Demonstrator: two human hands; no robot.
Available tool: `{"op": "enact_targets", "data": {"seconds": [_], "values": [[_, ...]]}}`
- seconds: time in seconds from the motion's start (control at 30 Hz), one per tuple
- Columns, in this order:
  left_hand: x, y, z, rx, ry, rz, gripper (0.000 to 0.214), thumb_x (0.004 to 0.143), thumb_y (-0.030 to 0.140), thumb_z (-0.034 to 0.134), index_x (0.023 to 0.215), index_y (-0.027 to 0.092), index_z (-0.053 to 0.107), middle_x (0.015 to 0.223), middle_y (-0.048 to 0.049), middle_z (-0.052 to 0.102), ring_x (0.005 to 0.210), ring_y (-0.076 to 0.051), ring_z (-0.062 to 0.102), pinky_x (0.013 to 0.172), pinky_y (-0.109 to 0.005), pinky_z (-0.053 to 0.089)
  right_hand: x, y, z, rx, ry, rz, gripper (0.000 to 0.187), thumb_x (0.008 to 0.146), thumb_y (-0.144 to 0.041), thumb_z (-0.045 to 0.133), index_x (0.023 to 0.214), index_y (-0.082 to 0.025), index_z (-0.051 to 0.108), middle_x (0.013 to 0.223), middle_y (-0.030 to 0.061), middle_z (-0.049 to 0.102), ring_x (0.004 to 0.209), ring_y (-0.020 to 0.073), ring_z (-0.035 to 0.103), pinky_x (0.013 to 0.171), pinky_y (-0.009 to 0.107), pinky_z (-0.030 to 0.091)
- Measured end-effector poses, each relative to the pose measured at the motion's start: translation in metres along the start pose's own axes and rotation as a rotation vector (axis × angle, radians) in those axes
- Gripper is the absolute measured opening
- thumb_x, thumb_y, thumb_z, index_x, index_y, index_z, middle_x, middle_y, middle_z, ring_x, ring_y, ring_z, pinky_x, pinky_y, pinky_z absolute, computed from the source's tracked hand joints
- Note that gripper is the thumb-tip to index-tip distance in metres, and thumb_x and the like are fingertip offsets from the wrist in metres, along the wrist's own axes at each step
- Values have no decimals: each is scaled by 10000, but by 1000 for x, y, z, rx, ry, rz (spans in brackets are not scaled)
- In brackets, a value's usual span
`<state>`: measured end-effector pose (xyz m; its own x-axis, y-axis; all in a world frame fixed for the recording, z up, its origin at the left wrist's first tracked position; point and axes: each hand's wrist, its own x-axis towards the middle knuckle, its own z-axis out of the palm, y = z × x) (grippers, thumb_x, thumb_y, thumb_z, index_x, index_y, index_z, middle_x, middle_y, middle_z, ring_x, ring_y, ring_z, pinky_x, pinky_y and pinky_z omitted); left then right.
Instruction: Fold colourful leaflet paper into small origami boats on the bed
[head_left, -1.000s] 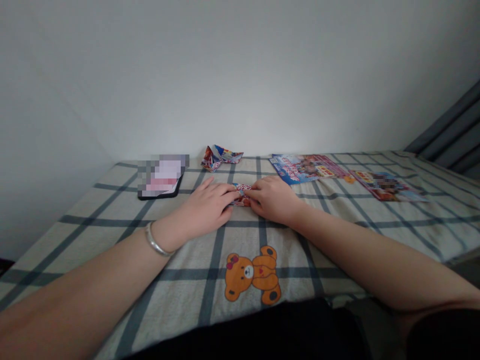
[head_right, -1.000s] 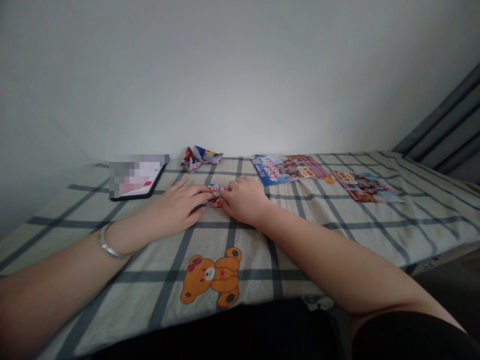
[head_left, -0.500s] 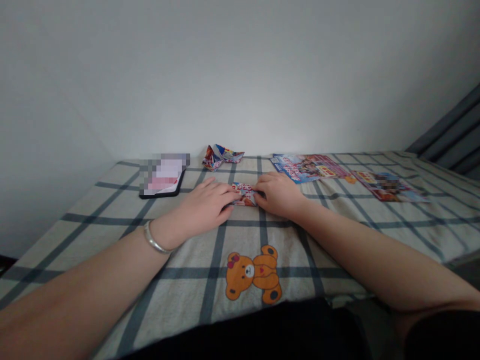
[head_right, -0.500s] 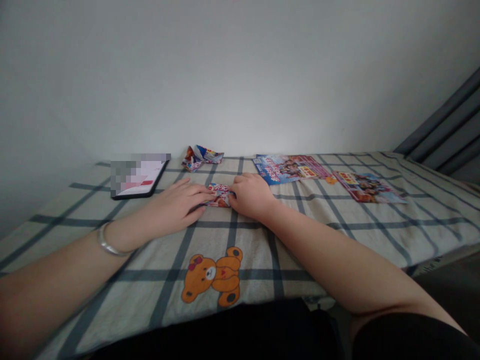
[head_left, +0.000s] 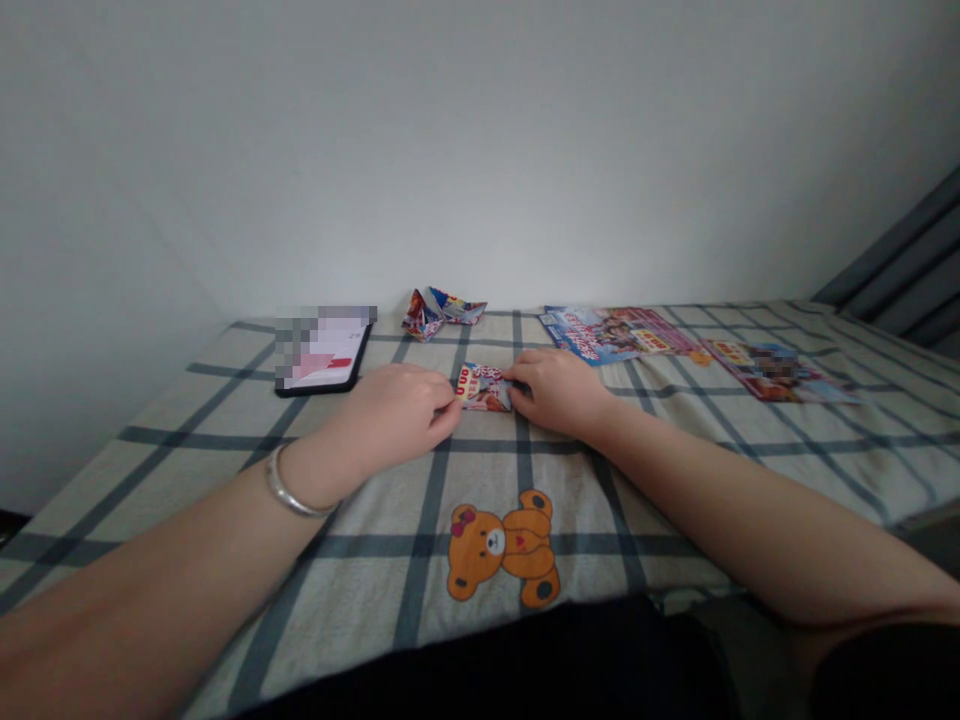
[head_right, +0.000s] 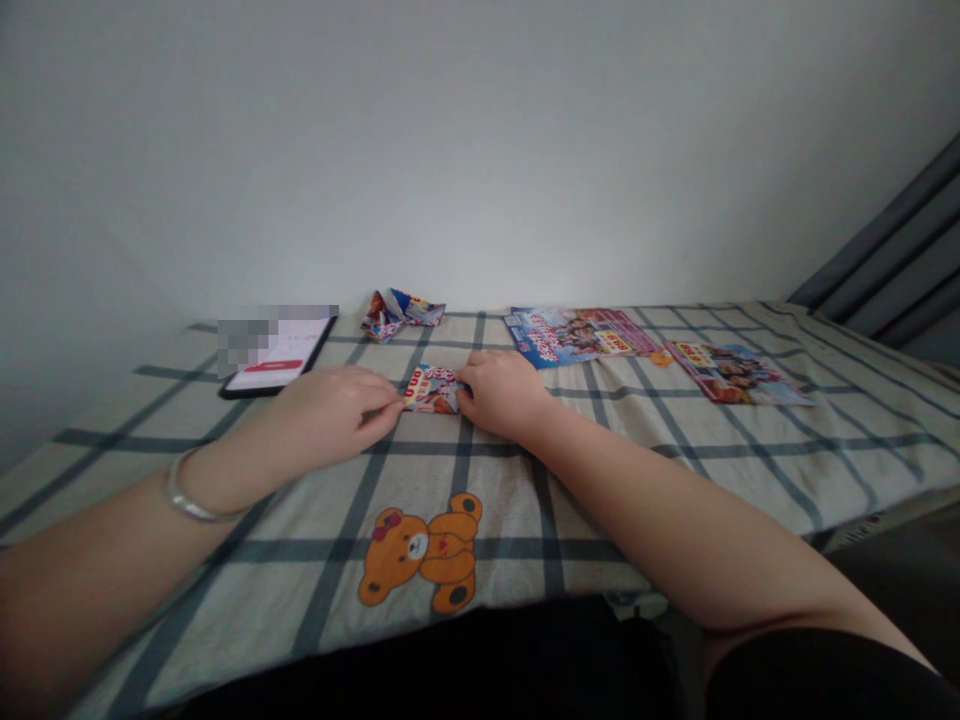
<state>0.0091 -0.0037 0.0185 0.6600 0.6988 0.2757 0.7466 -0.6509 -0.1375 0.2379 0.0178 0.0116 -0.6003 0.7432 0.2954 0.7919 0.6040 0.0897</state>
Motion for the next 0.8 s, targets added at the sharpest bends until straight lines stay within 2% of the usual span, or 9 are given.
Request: {"op": "enact_targets", "data": {"seconds": [0.27,0.43,0.57,0.67,0.73,0.8], "values": [[4,-6,0,-171,-12,26,329,918,291,423,762,164,684,833,-71,680,801,-187,622,770,-327,474,1,-7,-1,-62,-23,-2,289,897,-271,476,989,-148,720,954,103,698,883,218,627,764,325,415],[2,-7,3,-160,-17,26,307,928,295,431,808,171,685,838,-63,674,801,-188,617,760,-325,470,0,-9,-3,-70,-33,16,386,938,-432,457,941,-143,711,944,115,696,879,229,635,746,328,427],[1,-8,9,-88,53,40,299,942,284,420,825,158,665,830,-68,667,807,-201,607,759,-341,461,-1,-8,-1,-44,-16,1,433,944,-499,457,1008,-150,705,988,112,698,940,241,634,811,345,447],[2,-4,9,-23,77,8,308,958,307,406,822,162,642,814,-65,655,794,-210,604,740,-349,461,-2,-5,3,6,8,-65,422,965,-466,447,1141,-158,674,1142,102,683,1065,247,603,921,367,436],[2,1,10,11,98,-59,288,958,338,419,884,163,635,830,-63,649,802,-219,605,731,-354,467,-1,-4,6,37,16,-125,430,977,-445,435,1208,-149,645,1222,95,662,1116,248,582,968,380,425],[1,4,13,36,128,-123,269,935,358,470,1023,154,623,934,-83,648,885,-241,606,781,-370,480,0,-3,8,69,20,-173,433,980,-431,436,1231,-137,634,1248,98,654,1136,244,574,987,385,425]]}}
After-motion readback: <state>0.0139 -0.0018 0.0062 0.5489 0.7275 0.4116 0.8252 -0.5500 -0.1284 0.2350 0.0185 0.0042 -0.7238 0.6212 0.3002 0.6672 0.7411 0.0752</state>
